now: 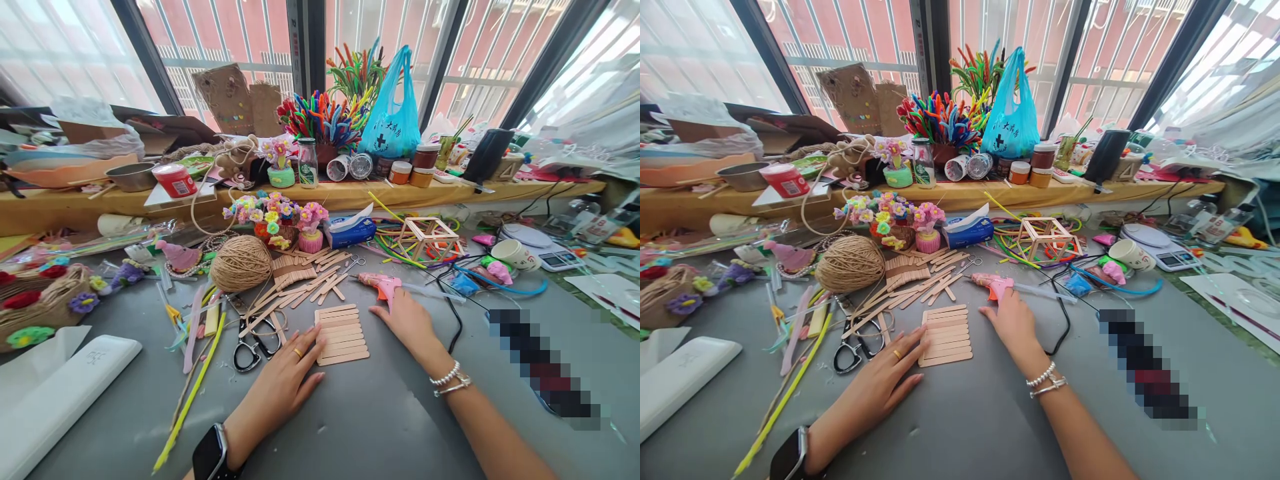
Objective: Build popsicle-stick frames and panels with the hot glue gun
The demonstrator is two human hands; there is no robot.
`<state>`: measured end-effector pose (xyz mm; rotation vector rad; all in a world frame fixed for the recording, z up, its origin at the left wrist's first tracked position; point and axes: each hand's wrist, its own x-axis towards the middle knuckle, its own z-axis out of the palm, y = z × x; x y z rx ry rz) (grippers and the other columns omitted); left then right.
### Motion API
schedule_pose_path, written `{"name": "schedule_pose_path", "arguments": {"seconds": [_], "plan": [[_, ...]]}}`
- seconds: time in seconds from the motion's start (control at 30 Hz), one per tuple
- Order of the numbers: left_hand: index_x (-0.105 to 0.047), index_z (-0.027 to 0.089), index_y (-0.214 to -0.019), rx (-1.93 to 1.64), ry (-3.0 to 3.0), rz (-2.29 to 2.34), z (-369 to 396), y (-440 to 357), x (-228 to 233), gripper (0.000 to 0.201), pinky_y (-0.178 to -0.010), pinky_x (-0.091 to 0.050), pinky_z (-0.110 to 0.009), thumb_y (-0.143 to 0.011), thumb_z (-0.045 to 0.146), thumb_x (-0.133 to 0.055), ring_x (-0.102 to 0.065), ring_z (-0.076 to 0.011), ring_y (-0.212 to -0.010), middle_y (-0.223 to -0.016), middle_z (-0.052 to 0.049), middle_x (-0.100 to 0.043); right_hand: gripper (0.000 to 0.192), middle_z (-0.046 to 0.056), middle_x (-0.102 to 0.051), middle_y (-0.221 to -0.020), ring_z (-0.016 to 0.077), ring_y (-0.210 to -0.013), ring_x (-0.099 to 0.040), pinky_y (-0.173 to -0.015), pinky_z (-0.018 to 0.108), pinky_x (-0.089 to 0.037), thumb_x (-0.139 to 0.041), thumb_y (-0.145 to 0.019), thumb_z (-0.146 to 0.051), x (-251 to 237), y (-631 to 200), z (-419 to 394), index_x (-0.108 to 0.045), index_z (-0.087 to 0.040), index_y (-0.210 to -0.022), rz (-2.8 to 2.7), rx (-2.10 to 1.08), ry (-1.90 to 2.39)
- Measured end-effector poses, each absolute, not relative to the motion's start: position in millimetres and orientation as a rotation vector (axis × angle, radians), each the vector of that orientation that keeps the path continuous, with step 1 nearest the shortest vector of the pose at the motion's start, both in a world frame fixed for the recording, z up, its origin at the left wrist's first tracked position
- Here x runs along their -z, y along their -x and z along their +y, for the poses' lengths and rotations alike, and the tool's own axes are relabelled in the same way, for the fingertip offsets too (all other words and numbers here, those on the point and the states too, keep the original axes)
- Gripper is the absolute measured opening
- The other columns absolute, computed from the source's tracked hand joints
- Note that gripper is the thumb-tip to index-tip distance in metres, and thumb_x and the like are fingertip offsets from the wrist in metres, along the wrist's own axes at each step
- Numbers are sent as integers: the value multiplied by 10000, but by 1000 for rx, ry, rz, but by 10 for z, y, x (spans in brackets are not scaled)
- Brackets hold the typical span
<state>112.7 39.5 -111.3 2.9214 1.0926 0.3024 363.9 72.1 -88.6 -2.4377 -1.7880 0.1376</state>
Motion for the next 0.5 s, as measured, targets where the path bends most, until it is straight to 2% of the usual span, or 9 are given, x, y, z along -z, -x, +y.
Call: {"name": "schedule_pose_path", "arguments": {"seconds": [0.13, 0.27, 0.4, 0.5], "plan": [[-290, 191, -1305, -304, -2918, 1096, 393, -1125, 1116, 468, -982, -328, -404, -868, 343, -360, -334, -212, -1221, -1358, -100, -322, 309, 220, -619, -854, 297, -731, -619, -565, 334, -417, -406, -792, -238, 947, -3648, 773, -478, -37, -1015, -1654, -214, 2416], [-272, 187, -1312, -289, -2913, 1099, 393, -1112, 1123, 478, -982, -327, -407, -869, 346, -356, -325, -212, -1225, -1358, -107, -321, 313, 182, -637, -835, 245, -697, -621, -556, 299, -417, -357, -787, -180, 960, -3846, 761, -456, -51, -1054, -1647, -302, 2286], [-284, 182, -1307, -277, -2918, 1096, 395, -1107, 1122, 474, -980, -327, -412, -869, 348, -353, -329, -214, -1223, -1347, -117, -339, 257, 88, -632, -888, 175, -740, -600, -588, 239, -426, -385, -778, -230, 959, -3975, 754, -484, -131, -994, -1630, -361, 2133], [-296, 187, -1302, -277, -2914, 1099, 392, -1109, 1111, 465, -981, -327, -412, -870, 349, -352, -331, -213, -1223, -1350, -107, -337, 284, 42, -617, -759, 168, -643, -566, -537, 238, -406, -438, -761, -421, 932, -3959, 738, -508, -164, -862, -1558, -343, 2030]]}}
